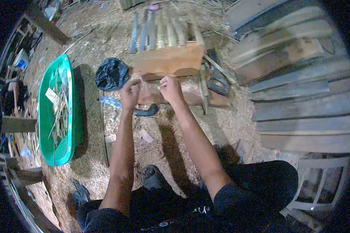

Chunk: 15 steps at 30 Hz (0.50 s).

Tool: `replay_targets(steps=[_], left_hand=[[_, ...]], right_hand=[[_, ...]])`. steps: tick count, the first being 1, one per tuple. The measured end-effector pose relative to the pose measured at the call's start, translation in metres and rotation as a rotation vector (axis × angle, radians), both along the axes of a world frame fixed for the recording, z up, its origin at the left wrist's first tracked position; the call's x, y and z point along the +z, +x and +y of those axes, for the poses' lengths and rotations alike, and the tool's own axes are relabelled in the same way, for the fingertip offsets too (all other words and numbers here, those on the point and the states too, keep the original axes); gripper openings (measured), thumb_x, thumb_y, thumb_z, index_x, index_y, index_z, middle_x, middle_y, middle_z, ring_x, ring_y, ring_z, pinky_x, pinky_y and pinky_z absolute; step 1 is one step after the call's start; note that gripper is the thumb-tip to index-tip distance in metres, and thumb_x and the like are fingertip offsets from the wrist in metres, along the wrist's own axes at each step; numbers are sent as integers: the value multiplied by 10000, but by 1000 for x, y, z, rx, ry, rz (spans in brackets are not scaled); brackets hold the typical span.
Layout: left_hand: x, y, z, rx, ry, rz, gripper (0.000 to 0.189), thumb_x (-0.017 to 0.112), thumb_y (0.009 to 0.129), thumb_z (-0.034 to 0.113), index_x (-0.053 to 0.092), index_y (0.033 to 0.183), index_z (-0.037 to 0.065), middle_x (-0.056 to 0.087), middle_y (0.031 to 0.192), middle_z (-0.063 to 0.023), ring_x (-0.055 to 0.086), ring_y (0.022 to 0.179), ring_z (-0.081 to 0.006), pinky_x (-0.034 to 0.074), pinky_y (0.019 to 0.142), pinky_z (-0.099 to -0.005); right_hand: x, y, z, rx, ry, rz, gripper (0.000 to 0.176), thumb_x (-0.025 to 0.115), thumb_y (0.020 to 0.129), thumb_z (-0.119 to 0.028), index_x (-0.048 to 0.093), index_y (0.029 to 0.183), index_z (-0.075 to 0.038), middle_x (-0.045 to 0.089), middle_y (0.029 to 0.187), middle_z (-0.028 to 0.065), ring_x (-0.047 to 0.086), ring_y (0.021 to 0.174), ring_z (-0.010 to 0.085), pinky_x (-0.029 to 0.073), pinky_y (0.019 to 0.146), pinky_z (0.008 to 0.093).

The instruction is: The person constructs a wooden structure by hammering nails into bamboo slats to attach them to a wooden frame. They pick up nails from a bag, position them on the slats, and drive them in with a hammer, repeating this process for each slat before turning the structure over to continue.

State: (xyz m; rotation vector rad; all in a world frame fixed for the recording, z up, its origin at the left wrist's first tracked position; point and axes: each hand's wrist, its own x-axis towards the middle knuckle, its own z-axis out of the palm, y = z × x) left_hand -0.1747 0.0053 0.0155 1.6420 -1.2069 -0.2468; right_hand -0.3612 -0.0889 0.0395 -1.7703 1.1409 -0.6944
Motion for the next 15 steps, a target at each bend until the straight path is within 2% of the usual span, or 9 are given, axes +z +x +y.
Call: replay_targets(steps=[2, 5, 6, 9, 12, 15], left_hand=[[-5, -42, -17, -219, -62, -2, 296, 686, 780, 62, 698, 1074, 28, 692, 1032, -165, 637, 1007, -358, 488, 929, -410], [20, -83, -25, -165, 136, -25, 327, 694, 776, 66, 691, 1102, 48, 683, 1081, -174, 622, 1058, -365, 487, 940, -411], [22, -88, -28, -223, 122, -36, 347, 706, 772, 80, 691, 1119, 72, 682, 1100, -180, 619, 1081, -361, 489, 943, -418], [25, -107, -37, -278, 158, -31, 357, 719, 767, 89, 693, 1123, 83, 687, 1112, -166, 624, 1078, -350, 494, 933, -422], [22, -119, -50, -331, 44, -123, 320, 732, 764, 110, 712, 1082, 86, 698, 1091, -146, 631, 1064, -340, 502, 908, -419], [15, -133, -66, -343, 67, -132, 259, 741, 764, 135, 735, 1017, 83, 709, 1057, -136, 643, 1029, -337, 507, 888, -414]], right_hand=[[16, -31, -9, 15, 40, 72, 225, 738, 749, 21, 633, 948, 16, 710, 815, 122, 690, 712, 171, 539, 629, 287], [6, -64, -35, 1, 237, 39, 226, 733, 736, 31, 634, 939, 26, 705, 806, 118, 681, 704, 172, 530, 614, 294], [12, -74, -38, -28, 185, -24, 227, 725, 726, 44, 633, 934, 33, 704, 802, 113, 670, 680, 167, 527, 601, 294], [28, -95, -45, -53, 132, 28, 225, 709, 725, 54, 631, 936, 38, 705, 802, 119, 665, 658, 162, 525, 580, 283], [32, -111, -52, -21, 181, 60, 247, 703, 727, 63, 624, 960, 41, 698, 800, 122, 660, 646, 156, 527, 580, 282], [33, -121, -55, 15, 303, 1, 243, 722, 763, 53, 611, 979, 49, 695, 800, 131, 658, 646, 161, 525, 569, 279]])
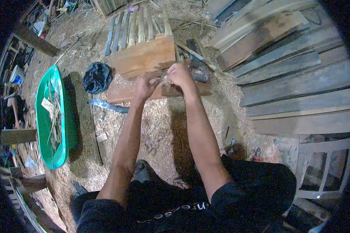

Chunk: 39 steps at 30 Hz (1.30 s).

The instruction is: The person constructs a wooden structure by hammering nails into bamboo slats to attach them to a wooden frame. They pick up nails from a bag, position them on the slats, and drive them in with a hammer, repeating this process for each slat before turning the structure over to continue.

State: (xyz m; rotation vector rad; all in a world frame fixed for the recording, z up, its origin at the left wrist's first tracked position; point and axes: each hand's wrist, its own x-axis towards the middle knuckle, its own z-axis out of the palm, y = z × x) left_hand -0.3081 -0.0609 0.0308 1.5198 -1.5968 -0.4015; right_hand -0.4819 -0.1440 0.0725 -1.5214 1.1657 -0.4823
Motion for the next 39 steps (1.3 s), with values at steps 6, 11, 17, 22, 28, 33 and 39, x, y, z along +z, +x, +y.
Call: replay_targets(steps=[6, 11, 17, 22, 28, 33, 39], left_hand=[[17, -25, -10, -51, 47, 14, 223, 701, 777, 117, 732, 992, 66, 712, 991, -157, 653, 904, -361, 518, 841, -418], [-1, -37, -8, 33, -16, 153, 256, 624, 805, 86, 704, 1044, 43, 697, 964, -192, 661, 889, -362, 526, 811, -411], [-33, -34, 12, 34, 198, 377, 239, 631, 821, 94, 693, 1035, 7, 703, 937, -164, 673, 879, -258, 523, 798, -354], [-33, -32, 9, 126, 231, 504, 204, 663, 871, 115, 686, 1023, -20, 700, 900, -112, 644, 856, -165, 509, 785, -312], [-31, -26, -4, 115, 185, 552, 237, 691, 905, 180, 690, 1019, -28, 718, 929, -109, 642, 849, -163, 502, 798, -318], [-17, -33, 9, 238, 255, 421, 262, 690, 906, 210, 693, 984, -40, 720, 903, -114, 647, 825, -162, 505, 760, -326], [-37, -25, 15, 217, 194, 502, 248, 683, 893, 185, 692, 962, -54, 721, 833, -142, 660, 754, -193, 518, 713, -337]], right_hand=[[3, -22, -4, -48, 80, -99, 212, 728, 846, -48, 597, 992, 33, 702, 820, 126, 650, 645, 151, 517, 558, 255], [-3, -42, 8, -392, -415, 398, 327, 763, 805, -284, 715, 804, 40, 711, 777, 187, 695, 720, 266, 528, 701, 386], [-65, -47, 14, -353, -370, 517, 378, 788, 750, -305, 704, 991, -25, 712, 905, 211, 684, 872, 388, 536, 794, 443], [-44, -53, 19, -505, -259, 501, 327, 750, 730, -214, 691, 984, -16, 688, 997, 251, 665, 934, 420, 525, 824, 485], [-45, -47, 26, -709, -676, 520, 219, 747, 767, -197, 689, 920, -52, 674, 890, 169, 643, 904, 384, 498, 830, 480], [-56, -32, 36, -227, -582, 243, 145, 742, 794, -175, 709, 884, -66, 588, 1036, 181, 539, 1060, 361, 456, 873, 491], [-39, -33, 51, -368, -557, 701, 304, 772, 753, -319, 760, 976, -114, 551, 1099, 168, 505, 1077, 383, 408, 932, 523]])
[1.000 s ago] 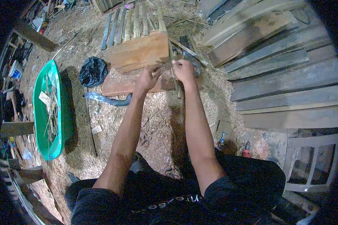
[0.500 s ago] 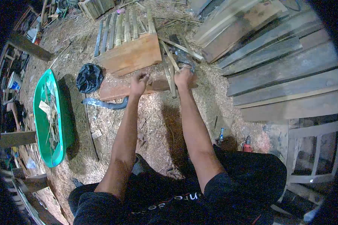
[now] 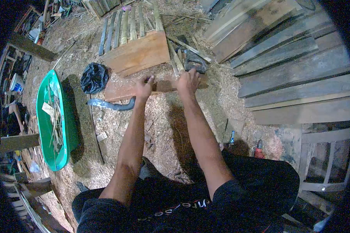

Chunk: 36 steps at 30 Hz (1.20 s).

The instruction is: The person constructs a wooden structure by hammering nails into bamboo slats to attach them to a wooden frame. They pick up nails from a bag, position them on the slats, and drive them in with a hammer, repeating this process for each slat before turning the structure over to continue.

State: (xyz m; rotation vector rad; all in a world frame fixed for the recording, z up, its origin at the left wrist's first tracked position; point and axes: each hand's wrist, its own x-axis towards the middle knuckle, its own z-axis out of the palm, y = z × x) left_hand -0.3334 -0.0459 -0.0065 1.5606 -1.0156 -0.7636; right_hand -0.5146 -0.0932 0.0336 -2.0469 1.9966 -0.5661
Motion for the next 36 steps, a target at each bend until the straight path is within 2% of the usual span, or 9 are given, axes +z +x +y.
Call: replay_targets(steps=[6, 13, 18, 21, 25, 29, 32, 35, 36], left_hand=[[5, 0, 0, 76, 29, -49, 260, 671, 902, 195, 690, 969, -56, 723, 844, -149, 667, 766, -196, 524, 726, -334], [16, -1, -2, 72, -85, 89, 160, 679, 905, 145, 686, 919, -14, 660, 755, -66, 606, 703, -161, 506, 690, -337], [20, 15, -15, 219, -212, 15, 158, 667, 919, 173, 665, 946, 17, 632, 807, -98, 578, 843, -185, 459, 864, -335], [42, 30, -21, 689, -380, -226, 169, 630, 940, 169, 621, 959, 1, 597, 869, -95, 556, 888, -200, 419, 908, -317], [91, 73, -29, 863, -471, -10, 182, 594, 966, 175, 584, 991, -5, 575, 899, -72, 546, 843, -179, 438, 817, -307], [102, 109, -48, 694, -504, 297, 153, 575, 989, 194, 587, 1020, 45, 580, 896, -23, 516, 773, -111, 435, 655, -249], [71, 117, -73, 647, -569, 281, 104, 571, 993, 162, 582, 1010, 61, 574, 878, -15, 484, 681, -69, 375, 550, -193], [75, 118, -86, 492, -642, 396, 112, 546, 988, 108, 610, 1018, 22, 540, 1069, -68, 508, 940, -135, 433, 809, -281], [74, 129, -93, 451, -610, 429, 104, 546, 990, 103, 610, 1014, 24, 553, 1023, -51, 513, 909, -111, 428, 786, -261]], right_hand=[[4, 16, 6, -36, 103, 84, 341, 691, 830, -323, 738, 948, -7, 509, 1167, 165, 462, 1145, 374, 352, 953, 496], [20, 18, 5, -83, 60, 5, 298, 753, 796, -313, 727, 928, -48, 462, 1290, 158, 390, 1257, 360, 311, 1011, 549], [33, 7, -32, -42, -83, -316, 295, 706, 824, -206, 600, 969, 28, 671, 870, 207, 666, 814, 383, 518, 737, 442], [45, 22, -51, -22, -171, -612, 304, 695, 860, -239, 596, 979, 23, 670, 820, 187, 668, 776, 349, 514, 730, 433], [66, 42, -71, -56, 246, -979, 232, 645, 928, -218, 612, 936, 11, 630, 793, 75, 620, 756, 193, 498, 710, 287], [22, 69, -98, -64, 37, -1226, 286, 580, 1000, -242, 518, 1132, 4, 583, 1024, 92, 579, 862, 159, 529, 762, 300], [46, 88, -80, 31, 222, -1432, 327, 521, 1026, -262, 465, 1239, -20, 554, 1187, 135, 554, 1129, 252, 453, 1020, 422], [55, 117, -81, 114, 287, -1480, 320, 488, 1037, -281, 503, 1223, -21, 551, 1241, 123, 500, 1258, 257, 362, 1124, 431], [48, 122, -91, 206, 359, -1380, 316, 486, 1038, -284, 517, 1208, -20, 553, 1240, 116, 503, 1251, 251, 367, 1120, 425]])
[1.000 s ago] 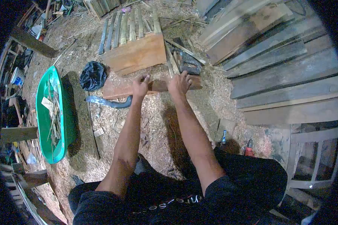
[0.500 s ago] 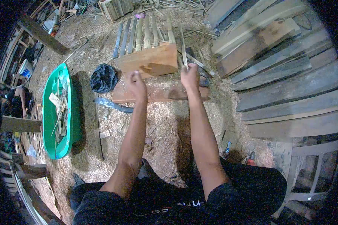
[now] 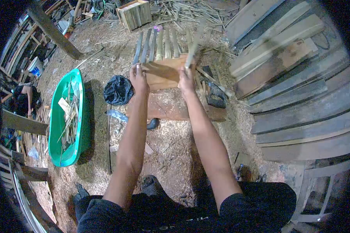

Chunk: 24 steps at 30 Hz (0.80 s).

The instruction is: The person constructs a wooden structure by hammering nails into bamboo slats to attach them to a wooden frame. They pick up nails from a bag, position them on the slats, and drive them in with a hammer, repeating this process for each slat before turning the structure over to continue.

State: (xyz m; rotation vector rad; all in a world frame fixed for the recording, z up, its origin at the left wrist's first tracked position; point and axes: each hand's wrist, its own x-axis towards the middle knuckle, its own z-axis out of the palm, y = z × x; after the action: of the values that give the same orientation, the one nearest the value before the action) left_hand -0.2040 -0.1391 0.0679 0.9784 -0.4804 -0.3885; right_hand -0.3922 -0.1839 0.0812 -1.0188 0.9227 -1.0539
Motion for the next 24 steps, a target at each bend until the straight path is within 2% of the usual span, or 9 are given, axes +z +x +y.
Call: replay_targets(steps=[2, 5, 6, 9, 12, 14, 20, 23, 24], left_hand=[[28, 18, 10, -58, 160, -174, 103, 553, 990, 107, 613, 1021, 30, 572, 967, -39, 522, 852, -103, 433, 756, -256], [25, 52, 7, -88, 261, -228, 153, 584, 980, 156, 644, 970, 16, 603, 828, -15, 525, 727, -90, 431, 655, -260], [20, 55, 10, -57, 277, -288, 169, 595, 976, 177, 654, 954, 20, 609, 836, -15, 525, 710, -89, 423, 616, -262], [5, 25, 35, -39, 287, -327, 224, 627, 961, 211, 676, 888, 5, 616, 765, -11, 527, 679, -93, 447, 602, -267], [-26, -33, 76, -61, 421, -353, 121, 640, 930, 75, 664, 922, -43, 604, 777, -12, 528, 743, -94, 451, 691, -262], [-80, -50, 88, -140, 345, -50, 85, 644, 920, 45, 660, 932, -38, 621, 818, -26, 564, 787, -115, 467, 729, -273], [-93, -59, 136, 523, 396, 71, 123, 603, 949, 73, 628, 1019, -25, 635, 936, -67, 579, 866, -153, 471, 801, -304], [-97, -42, 141, 424, 459, 30, 139, 592, 954, 90, 617, 1028, -25, 627, 895, -59, 574, 824, -137, 472, 763, -291], [-91, -43, 143, 298, 344, 69, 141, 596, 946, 94, 623, 1014, -27, 630, 862, -52, 571, 779, -121, 473, 721, -274]], right_hand=[[-3, 6, -17, 210, -36, 200, 294, 487, 1038, -287, 567, 1150, -27, 568, 1220, 102, 529, 1208, 236, 384, 1106, 407], [-24, 2, -38, 185, -182, 393, 284, 492, 1037, -299, 582, 1131, -46, 602, 1155, 91, 564, 1122, 213, 446, 1034, 405], [-37, 5, -31, 15, -212, 344, 324, 506, 1015, -358, 648, 1053, -69, 532, 723, 15, 518, 669, 123, 434, 616, 324], [-67, -3, 5, -56, -211, 172, 334, 531, 1004, -362, 667, 1069, -64, 543, 712, 12, 539, 675, 123, 440, 619, 330], [-82, -17, 64, 36, -135, 352, 365, 581, 981, -390, 687, 1127, -73, 528, 685, -25, 485, 603, 80, 401, 539, 291], [-88, -18, 97, 114, -103, 289, 311, 619, 971, -322, 693, 1167, -91, 529, 704, -53, 453, 584, 56, 369, 502, 252], [-101, -40, 122, 381, -163, 488, 301, 716, 913, -243, 693, 1087, 1, 598, 678, -17, 498, 548, 72, 415, 501, 250], [-85, -38, 113, 373, -199, 569, 306, 732, 897, -262, 701, 1050, 1, 605, 670, 8, 566, 573, 82, 446, 522, 269], [-84, -34, 107, 354, -253, 695, 314, 740, 884, -250, 700, 1073, -3, 680, 758, 79, 668, 706, 156, 508, 622, 291]])
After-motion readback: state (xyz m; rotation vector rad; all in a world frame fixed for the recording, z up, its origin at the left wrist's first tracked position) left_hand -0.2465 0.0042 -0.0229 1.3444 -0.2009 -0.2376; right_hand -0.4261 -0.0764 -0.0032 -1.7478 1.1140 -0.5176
